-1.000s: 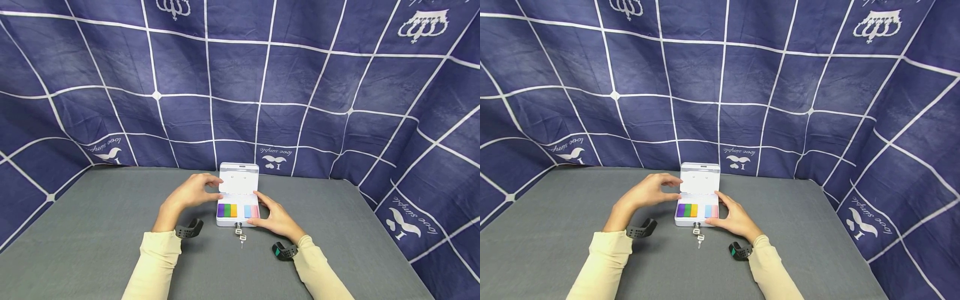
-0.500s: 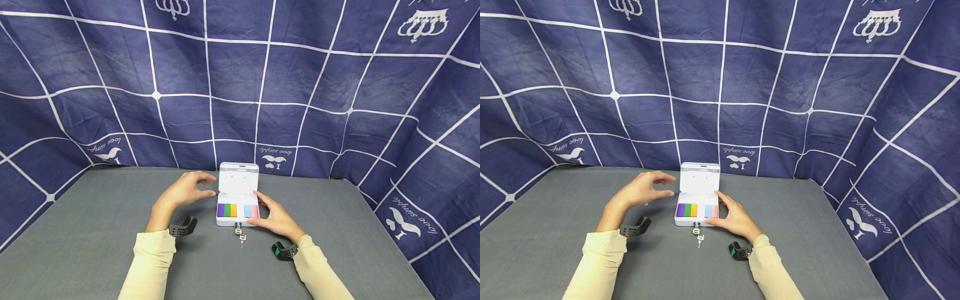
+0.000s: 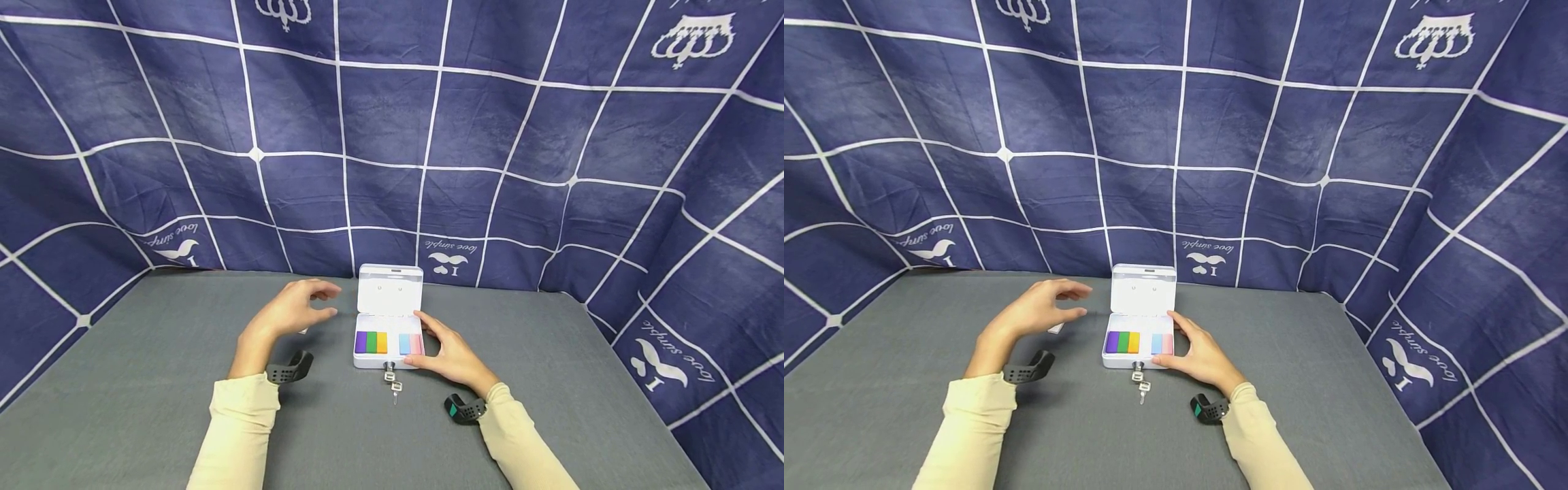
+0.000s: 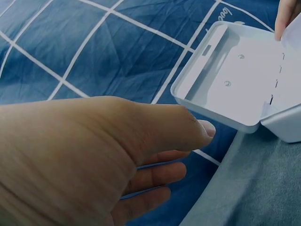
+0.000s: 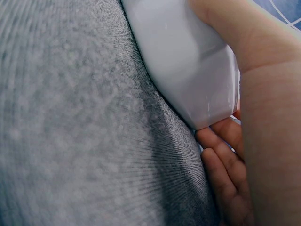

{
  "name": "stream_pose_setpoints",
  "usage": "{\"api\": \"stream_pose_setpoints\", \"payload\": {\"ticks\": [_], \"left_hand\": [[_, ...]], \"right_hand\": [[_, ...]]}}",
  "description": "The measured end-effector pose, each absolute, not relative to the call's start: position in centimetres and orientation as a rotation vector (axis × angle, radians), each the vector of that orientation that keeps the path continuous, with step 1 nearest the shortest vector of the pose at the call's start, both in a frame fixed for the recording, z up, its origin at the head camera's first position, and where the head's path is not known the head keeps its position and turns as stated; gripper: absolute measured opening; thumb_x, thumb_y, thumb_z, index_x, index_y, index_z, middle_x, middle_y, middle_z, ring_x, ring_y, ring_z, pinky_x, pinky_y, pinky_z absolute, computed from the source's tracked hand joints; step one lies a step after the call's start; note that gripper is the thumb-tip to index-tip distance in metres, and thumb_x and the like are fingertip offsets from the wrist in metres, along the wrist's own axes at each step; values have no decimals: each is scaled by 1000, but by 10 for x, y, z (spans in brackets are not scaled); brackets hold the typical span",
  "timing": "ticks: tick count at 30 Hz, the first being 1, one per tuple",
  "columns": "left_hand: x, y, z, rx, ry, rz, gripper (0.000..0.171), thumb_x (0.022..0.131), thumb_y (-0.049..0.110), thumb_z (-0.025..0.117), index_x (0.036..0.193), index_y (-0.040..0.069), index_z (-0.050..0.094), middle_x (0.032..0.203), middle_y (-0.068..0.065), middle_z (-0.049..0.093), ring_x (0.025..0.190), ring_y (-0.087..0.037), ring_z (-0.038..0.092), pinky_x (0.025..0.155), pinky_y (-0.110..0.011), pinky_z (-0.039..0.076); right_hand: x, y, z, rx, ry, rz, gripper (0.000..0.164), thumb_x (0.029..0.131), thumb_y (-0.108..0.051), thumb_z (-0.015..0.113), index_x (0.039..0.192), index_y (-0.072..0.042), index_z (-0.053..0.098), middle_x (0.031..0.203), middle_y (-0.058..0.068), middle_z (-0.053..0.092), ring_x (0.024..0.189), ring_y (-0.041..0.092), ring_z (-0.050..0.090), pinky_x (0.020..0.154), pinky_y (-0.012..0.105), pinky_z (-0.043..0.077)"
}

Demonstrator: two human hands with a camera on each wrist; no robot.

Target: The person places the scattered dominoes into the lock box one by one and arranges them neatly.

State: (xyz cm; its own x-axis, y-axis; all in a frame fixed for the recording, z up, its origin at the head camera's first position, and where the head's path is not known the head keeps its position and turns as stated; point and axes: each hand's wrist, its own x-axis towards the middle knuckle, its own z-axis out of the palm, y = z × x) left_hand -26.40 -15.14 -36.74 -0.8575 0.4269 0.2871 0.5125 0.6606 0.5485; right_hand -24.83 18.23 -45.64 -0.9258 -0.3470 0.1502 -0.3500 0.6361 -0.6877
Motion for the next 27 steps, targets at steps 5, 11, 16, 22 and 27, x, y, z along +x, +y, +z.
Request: {"api": "stream_pose_setpoints", "payload": {"ticks": [5, 11, 16, 22, 27], "left_hand": [[-265, -159, -369, -745, -2766, -955, 37, 86, 10, 73, 121, -3, 67, 116, -18, 72, 108, -35, 67, 98, -50, 52], [-266, -164, -372, -698, -2826, -928, 40, 87, 12, 73, 123, -3, 66, 119, -19, 71, 111, -37, 66, 98, -52, 51], [-265, -166, -374, -674, -2904, -903, 45, 86, 16, 74, 126, -4, 64, 123, -21, 69, 115, -39, 64, 100, -52, 50], [-266, -169, -377, -663, -2928, -910, 48, 84, 16, 74, 127, -4, 63, 126, -21, 68, 119, -41, 62, 102, -53, 48], [-268, -173, -382, -631, -2939, -898, 48, 84, 14, 73, 127, -3, 64, 125, -21, 68, 120, -40, 62, 103, -54, 48]], "right_hand": [[-249, 182, -456, 606, -2838, 1189, 92, 75, -57, 81, 153, -35, 38, 154, 2, 48, 133, 24, 55, 114, 45, 41], [-248, 182, -456, 596, -2840, 1186, 92, 75, -58, 81, 153, -35, 38, 153, 3, 48, 133, 24, 55, 114, 46, 41], [-249, 183, -456, 602, -2838, 1195, 92, 75, -58, 81, 153, -35, 38, 154, 2, 47, 134, 24, 55, 115, 46, 41], [-248, 182, -457, 596, -2842, 1193, 92, 75, -59, 81, 153, -35, 38, 154, 3, 48, 134, 24, 54, 115, 46, 41], [-248, 182, -456, 596, -2842, 1188, 92, 75, -58, 81, 153, -35, 38, 153, 4, 48, 133, 25, 55, 114, 47, 41]]}}
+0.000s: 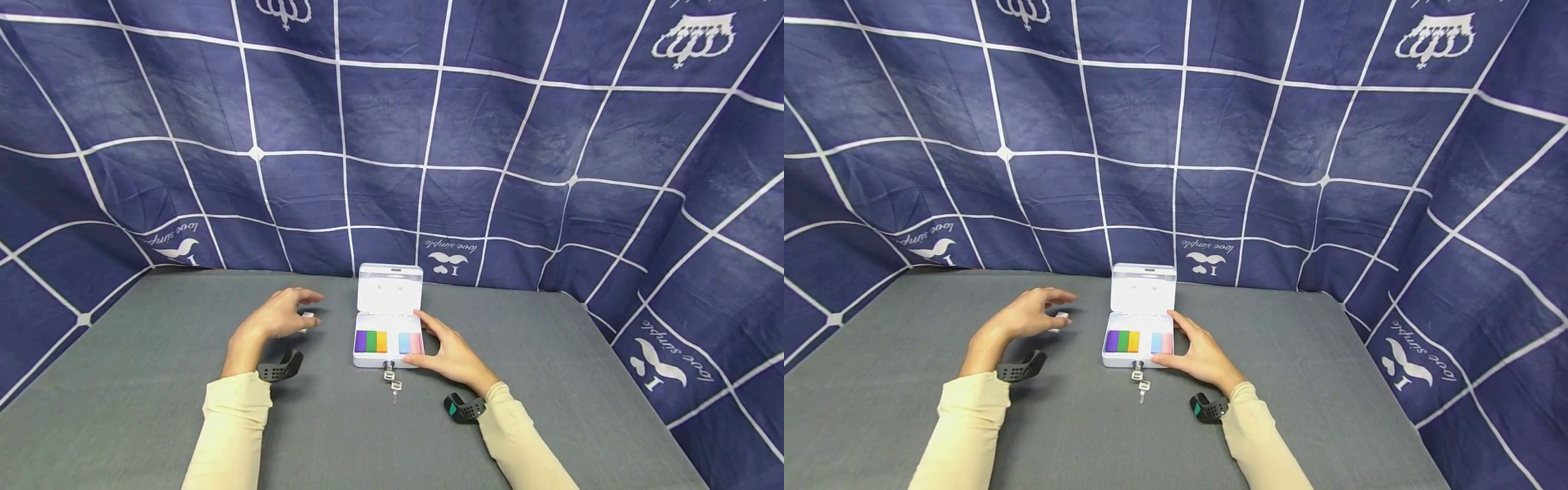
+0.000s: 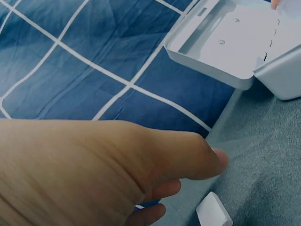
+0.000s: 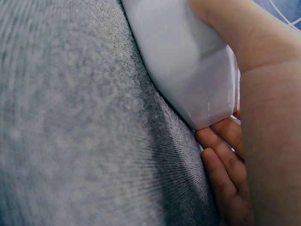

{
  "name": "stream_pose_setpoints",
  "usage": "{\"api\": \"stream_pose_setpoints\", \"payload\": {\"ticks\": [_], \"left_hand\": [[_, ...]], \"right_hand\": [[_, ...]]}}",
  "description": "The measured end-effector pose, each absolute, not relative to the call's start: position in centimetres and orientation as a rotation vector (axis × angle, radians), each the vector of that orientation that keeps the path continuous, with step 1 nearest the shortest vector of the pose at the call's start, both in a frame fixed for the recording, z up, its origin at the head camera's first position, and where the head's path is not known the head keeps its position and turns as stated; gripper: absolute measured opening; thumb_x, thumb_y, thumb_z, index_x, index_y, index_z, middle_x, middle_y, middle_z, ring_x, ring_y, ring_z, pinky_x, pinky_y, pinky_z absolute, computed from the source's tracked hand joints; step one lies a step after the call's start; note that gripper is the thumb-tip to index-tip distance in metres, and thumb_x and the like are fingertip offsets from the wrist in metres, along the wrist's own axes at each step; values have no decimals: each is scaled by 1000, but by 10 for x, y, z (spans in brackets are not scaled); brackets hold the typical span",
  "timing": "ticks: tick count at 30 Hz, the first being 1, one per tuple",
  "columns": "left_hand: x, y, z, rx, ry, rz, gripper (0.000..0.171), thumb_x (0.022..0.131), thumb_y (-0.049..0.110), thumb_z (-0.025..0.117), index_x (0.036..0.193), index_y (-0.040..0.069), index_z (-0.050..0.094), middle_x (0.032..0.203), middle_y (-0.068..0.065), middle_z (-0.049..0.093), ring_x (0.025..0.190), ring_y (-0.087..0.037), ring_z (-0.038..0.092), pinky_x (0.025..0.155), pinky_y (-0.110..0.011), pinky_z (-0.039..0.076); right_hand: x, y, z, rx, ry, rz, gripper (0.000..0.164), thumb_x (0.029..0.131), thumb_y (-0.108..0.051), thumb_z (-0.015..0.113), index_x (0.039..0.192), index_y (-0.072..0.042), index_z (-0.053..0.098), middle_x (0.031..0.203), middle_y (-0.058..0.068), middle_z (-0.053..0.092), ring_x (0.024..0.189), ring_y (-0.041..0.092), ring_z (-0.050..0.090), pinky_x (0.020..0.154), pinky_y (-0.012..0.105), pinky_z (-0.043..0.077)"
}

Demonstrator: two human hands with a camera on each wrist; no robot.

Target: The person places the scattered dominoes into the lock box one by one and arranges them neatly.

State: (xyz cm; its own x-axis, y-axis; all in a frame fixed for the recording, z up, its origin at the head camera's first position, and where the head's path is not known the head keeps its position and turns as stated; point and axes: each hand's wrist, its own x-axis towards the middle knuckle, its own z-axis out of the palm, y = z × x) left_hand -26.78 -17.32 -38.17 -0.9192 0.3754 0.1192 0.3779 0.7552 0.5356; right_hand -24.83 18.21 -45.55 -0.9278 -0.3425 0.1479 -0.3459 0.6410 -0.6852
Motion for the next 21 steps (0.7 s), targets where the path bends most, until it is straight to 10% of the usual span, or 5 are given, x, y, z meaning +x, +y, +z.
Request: {"api": "stream_pose_setpoints", "payload": {"ticks": [21], "left_hand": [[-270, -186, -396, -535, -3028, -890, 55, 77, 15, 79, 128, 0, 65, 111, -21, 68, 105, -33, 63, 89, -46, 50]], "right_hand": [[-250, 182, -458, 610, -2837, 1181, 92, 76, -56, 81, 153, -34, 37, 154, 4, 47, 132, 25, 55, 113, 46, 42]]}}
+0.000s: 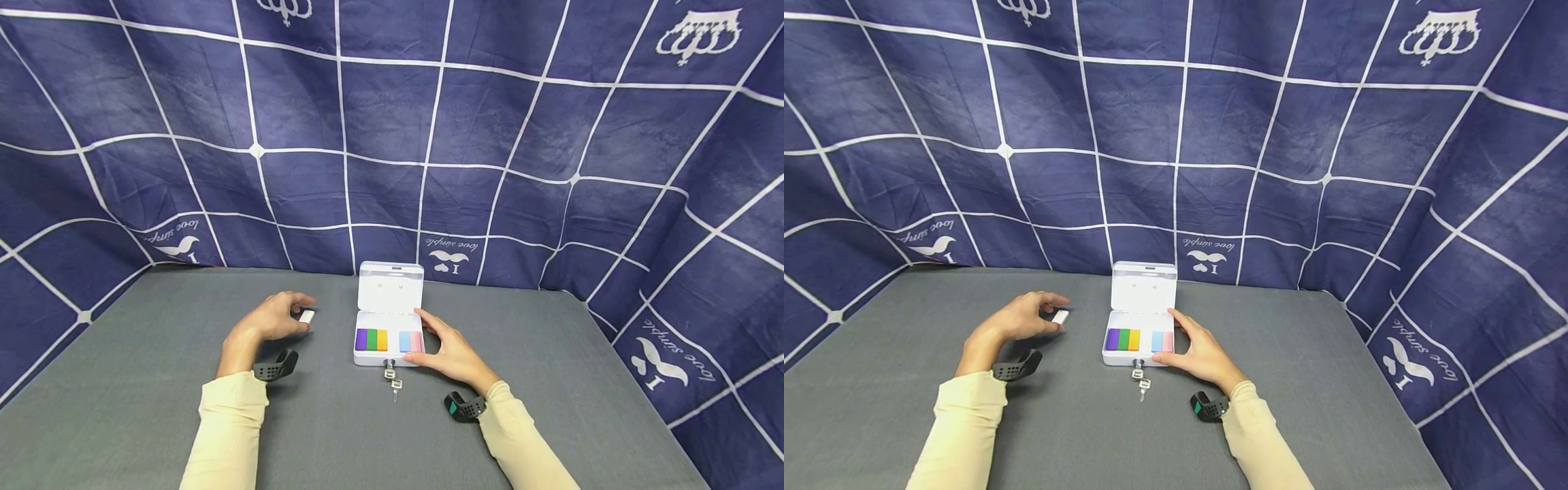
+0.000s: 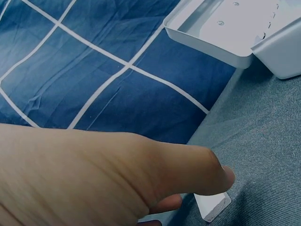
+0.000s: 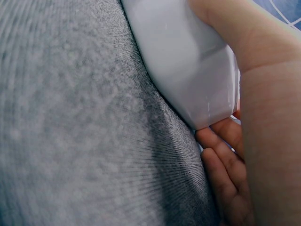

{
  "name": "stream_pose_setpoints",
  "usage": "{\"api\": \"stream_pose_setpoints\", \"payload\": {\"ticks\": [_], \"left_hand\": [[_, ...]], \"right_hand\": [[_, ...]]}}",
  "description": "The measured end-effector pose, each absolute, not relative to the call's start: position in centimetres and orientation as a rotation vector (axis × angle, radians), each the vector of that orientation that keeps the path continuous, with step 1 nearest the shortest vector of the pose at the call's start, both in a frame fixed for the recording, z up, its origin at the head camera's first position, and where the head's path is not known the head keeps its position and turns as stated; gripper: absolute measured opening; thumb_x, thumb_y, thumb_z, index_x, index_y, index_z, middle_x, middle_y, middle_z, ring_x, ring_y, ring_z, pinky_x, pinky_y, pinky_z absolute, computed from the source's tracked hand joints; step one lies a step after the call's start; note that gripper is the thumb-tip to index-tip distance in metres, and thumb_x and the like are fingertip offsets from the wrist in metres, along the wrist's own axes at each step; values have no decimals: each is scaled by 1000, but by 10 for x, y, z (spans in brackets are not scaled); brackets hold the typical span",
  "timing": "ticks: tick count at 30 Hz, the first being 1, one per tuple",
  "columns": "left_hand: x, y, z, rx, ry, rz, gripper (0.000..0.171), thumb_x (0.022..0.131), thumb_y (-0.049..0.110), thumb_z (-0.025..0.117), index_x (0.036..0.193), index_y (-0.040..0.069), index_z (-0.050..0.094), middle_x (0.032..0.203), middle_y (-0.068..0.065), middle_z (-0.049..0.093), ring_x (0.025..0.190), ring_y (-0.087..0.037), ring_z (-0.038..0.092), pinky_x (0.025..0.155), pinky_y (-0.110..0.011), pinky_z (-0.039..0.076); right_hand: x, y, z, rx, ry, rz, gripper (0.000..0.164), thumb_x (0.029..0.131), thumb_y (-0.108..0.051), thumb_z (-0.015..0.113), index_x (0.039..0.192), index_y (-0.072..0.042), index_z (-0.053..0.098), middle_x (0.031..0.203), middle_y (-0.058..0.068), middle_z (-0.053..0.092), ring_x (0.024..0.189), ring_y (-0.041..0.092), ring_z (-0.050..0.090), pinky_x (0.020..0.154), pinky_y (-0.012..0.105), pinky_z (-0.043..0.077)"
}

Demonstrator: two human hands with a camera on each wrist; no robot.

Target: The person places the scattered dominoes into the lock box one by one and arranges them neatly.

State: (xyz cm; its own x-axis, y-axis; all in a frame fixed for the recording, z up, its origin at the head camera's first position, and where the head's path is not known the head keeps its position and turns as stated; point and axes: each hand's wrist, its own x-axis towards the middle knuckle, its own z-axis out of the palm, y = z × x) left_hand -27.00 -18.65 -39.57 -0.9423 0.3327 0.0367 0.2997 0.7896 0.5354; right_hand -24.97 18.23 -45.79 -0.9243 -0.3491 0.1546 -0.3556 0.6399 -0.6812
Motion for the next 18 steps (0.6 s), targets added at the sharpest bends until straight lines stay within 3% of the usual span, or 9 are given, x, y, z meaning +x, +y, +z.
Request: {"api": "stream_pose_setpoints", "payload": {"ticks": [18], "left_hand": [[-271, -188, -401, 452, 2854, 839, 57, 76, 13, 79, 129, 0, 64, 111, -21, 68, 102, -30, 63, 84, -40, 50]], "right_hand": [[-250, 183, -457, 609, -2839, 1174, 92, 76, -56, 81, 153, -34, 37, 153, 4, 48, 133, 24, 55, 114, 46, 42]]}}
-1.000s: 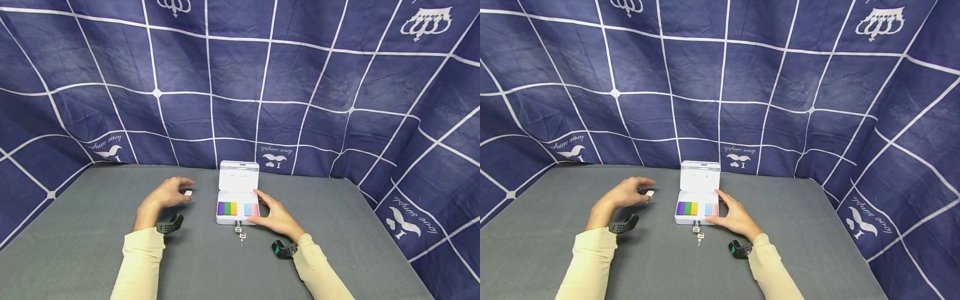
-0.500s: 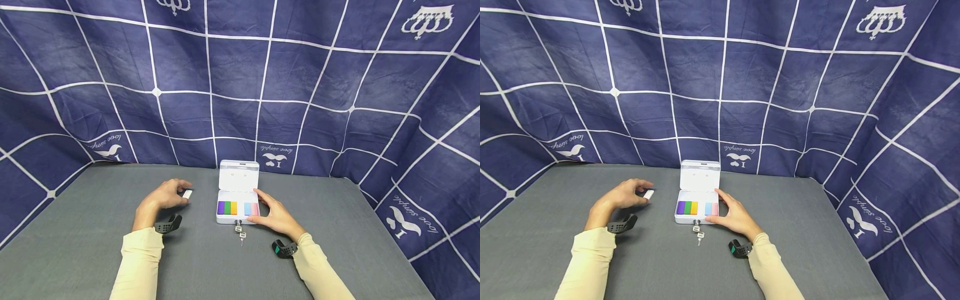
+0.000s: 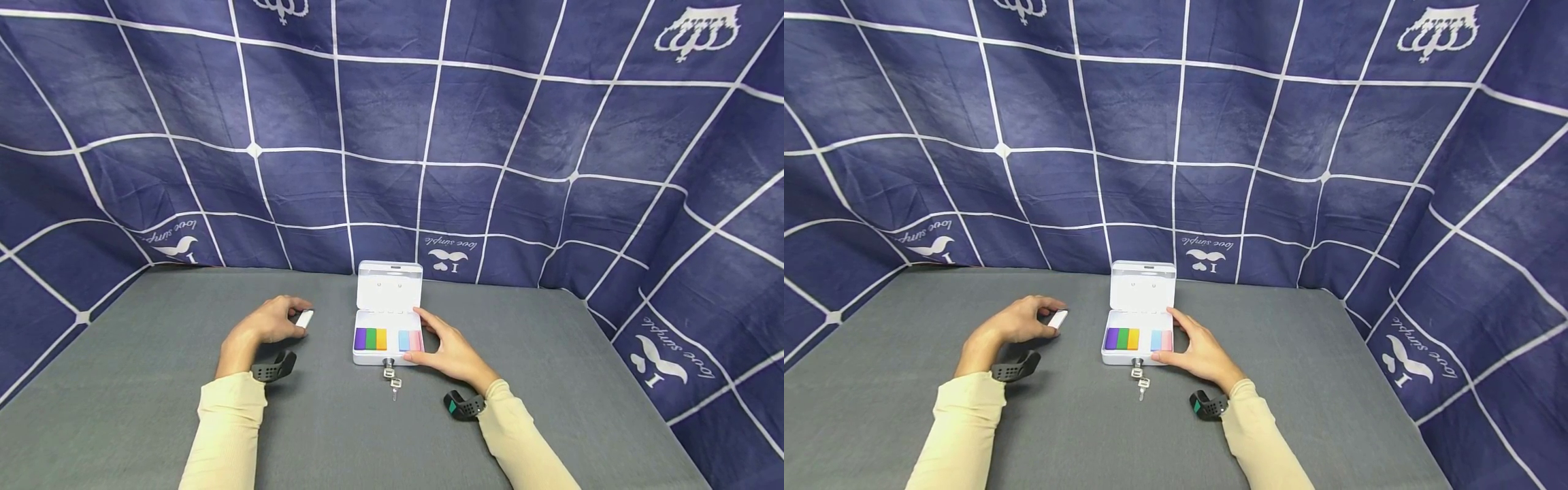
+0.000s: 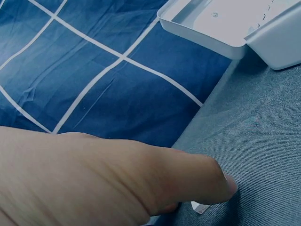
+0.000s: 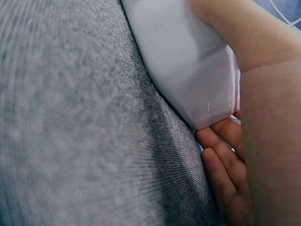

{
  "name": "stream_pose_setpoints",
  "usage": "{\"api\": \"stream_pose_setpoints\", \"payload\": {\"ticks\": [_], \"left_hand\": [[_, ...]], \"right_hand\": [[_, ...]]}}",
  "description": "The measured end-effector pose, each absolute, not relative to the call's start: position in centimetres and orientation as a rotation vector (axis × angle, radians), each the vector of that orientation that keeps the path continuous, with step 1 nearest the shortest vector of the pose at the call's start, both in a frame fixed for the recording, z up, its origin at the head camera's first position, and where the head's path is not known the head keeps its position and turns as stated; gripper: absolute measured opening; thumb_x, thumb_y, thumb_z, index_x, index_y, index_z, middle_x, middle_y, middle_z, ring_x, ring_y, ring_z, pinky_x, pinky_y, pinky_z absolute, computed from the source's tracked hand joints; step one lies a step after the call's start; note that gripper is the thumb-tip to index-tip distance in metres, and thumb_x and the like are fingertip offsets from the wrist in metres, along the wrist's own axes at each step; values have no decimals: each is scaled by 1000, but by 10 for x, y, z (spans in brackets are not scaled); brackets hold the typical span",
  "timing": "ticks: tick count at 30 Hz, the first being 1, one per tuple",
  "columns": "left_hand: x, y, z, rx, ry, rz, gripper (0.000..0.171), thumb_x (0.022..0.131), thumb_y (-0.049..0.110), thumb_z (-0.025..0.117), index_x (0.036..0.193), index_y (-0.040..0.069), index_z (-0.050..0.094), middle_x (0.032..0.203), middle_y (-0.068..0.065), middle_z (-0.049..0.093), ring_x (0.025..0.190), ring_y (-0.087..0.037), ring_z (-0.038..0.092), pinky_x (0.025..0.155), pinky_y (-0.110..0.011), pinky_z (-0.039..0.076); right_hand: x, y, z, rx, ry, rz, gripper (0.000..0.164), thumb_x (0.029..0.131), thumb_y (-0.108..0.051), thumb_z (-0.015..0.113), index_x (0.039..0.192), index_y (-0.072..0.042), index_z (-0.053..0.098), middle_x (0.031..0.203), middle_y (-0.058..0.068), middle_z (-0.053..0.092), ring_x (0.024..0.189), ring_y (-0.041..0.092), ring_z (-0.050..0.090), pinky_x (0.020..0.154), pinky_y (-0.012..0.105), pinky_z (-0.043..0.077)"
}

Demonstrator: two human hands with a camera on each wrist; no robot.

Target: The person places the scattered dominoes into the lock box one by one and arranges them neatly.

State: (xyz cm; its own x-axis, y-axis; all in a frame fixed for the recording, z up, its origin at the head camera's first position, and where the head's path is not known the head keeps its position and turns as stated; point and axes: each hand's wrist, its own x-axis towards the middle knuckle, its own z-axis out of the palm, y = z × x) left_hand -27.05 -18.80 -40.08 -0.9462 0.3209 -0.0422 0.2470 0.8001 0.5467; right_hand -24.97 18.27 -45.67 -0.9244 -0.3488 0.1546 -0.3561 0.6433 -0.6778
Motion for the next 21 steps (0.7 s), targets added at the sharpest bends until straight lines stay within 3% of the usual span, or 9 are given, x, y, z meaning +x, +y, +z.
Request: {"api": "stream_pose_setpoints", "payload": {"ticks": [13, 21], "left_hand": [[-270, -189, -405, 442, 2882, 832, 58, 74, 12, 80, 129, 1, 64, 118, -27, 64, 110, -39, 61, 90, -48, 50], [-270, -188, -408, 502, 2913, 837, 53, 72, 11, 78, 123, 1, 67, 113, -23, 64, 106, -36, 61, 91, -48, 49]], "right_hand": [[-250, 182, -456, 604, -2845, 1181, 93, 75, -58, 81, 153, -34, 37, 153, 3, 48, 134, 24, 54, 115, 47, 41], [-250, 182, -456, 609, -2844, 1173, 93, 75, -57, 81, 153, -33, 37, 153, 3, 48, 134, 23, 54, 115, 46, 41]]}}
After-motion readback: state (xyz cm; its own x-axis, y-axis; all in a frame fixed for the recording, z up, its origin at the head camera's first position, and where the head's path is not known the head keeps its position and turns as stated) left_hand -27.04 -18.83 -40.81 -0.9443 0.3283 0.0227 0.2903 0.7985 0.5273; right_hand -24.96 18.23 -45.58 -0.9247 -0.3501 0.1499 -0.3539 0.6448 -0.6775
